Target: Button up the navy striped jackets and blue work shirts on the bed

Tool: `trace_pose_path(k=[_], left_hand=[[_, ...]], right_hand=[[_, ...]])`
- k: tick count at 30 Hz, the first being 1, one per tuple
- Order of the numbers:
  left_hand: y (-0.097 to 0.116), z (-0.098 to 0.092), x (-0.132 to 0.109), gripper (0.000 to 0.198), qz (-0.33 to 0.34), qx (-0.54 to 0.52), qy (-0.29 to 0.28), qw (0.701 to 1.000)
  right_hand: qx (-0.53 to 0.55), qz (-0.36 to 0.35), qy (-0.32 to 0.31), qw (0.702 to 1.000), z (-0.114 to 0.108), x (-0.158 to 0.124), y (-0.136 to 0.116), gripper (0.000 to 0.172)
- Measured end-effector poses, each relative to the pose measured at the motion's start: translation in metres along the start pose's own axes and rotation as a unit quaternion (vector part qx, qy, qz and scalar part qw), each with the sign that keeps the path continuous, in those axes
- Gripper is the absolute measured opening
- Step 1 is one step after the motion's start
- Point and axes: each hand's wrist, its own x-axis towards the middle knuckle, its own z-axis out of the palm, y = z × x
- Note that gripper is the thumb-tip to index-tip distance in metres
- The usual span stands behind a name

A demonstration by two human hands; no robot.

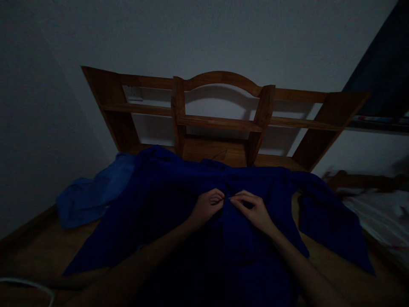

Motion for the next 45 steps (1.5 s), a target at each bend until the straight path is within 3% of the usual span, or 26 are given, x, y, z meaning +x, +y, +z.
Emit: trace_pose_path(k=[5, 13, 20, 27, 45], left_hand=[[0.001, 0.000, -0.003, 0.010, 0.014, 0.013, -0.004, 1.000], [0.009, 0.002, -0.005, 0.020, 0.016, -0.021, -0.014, 1.000], [0.004, 0.007, -0.002, 0.027, -0.097, -0.083, 0.024, 0.991], [-0.007, 0.013, -0.005, 0.038, -0.218, -0.151, 0.083, 0.961], [-0.013, 0.011, -0.003, 0.032, -0.232, -0.197, 0.079, 0.949]], right_hand=[[0.003, 0.007, 0.001, 1.000, 0.001, 0.001, 0.002, 0.018], [0.060, 0.087, -0.024, 0.994, 0.003, 0.001, 0.009, 0.023], [0.019, 0.043, -0.048, 0.998, 0.007, 0.000, 0.011, 0.014], [-0.027, 0.007, -0.069, 0.997, 0.008, 0.000, 0.011, 0.010], [-0.053, -0.011, -0.076, 0.996, 0.009, -0.001, 0.005, 0.015]])
